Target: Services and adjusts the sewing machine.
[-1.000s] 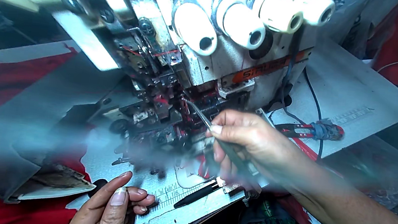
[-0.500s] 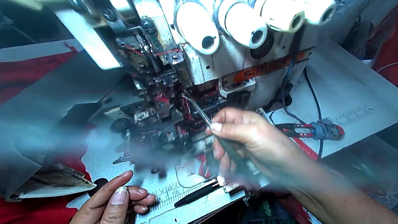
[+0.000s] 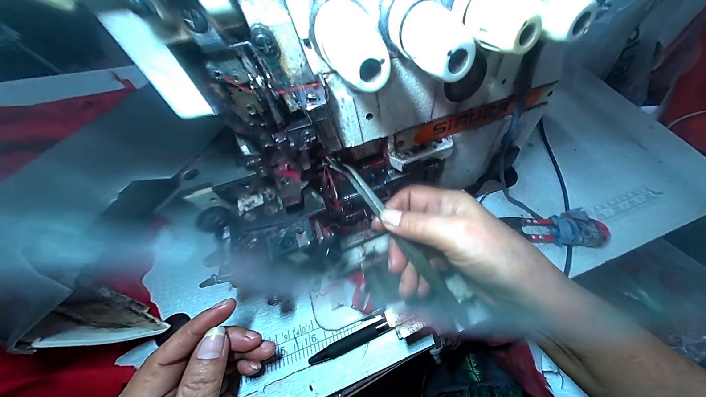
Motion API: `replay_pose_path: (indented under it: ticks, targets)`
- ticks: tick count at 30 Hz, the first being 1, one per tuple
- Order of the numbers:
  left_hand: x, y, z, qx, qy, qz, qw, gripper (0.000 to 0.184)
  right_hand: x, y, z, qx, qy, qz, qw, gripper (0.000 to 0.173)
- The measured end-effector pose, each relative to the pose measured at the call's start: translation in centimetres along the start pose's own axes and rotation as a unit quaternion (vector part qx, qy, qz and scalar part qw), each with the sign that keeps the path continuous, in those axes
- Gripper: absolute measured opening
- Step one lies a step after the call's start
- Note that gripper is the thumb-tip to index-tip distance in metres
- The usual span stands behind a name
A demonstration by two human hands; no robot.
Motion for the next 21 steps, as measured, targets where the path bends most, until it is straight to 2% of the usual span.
replay_pose_path:
  ticks: [3,8,11,13,17,21]
  targets:
    - [0.1,0.1,0.0,0.001,-0.005,-0.003,1.0,0.035,-1.5,-1.1,0.4,-0.02,0.066,0.131,0.989,0.019]
    - [0.2,0.0,0.0,0.004,-0.009,0.011,1.0,0.035,-1.8,-3.1,0.8,-0.096,0.156,0.299,0.936,0.018]
    - [0.1,0.0,0.0,0.0,-0.008,0.006,1.0,0.035,-1.6,-3.3,0.7,-0.111,0.166,0.32,0.926,0.018]
    - [0.1,0.0,0.0,-0.001,-0.007,0.004,1.0,0.036,-1.7,-3.3,0.8,-0.118,0.168,0.307,0.929,0.018]
    - [0.2,0.0,0.0,0.0,-0.013,0.001,1.0,0.035,-1.9,-3.2,0.6,-0.079,0.143,0.275,0.947,0.019]
    - [0.1,0.0,0.0,0.001,-0.01,0.005,1.0,0.035,-2.0,-3.6,0.4,-0.084,0.136,0.279,0.947,0.02]
Point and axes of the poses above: each hand's wrist, its own z-axis away from the middle knuckle, its own x-axis out of the palm, y = z × x, the point moved 9 cm from there along -z, towards the middle knuckle, and after that the axes turned 11 degrees about x, right-handed, at the moved point
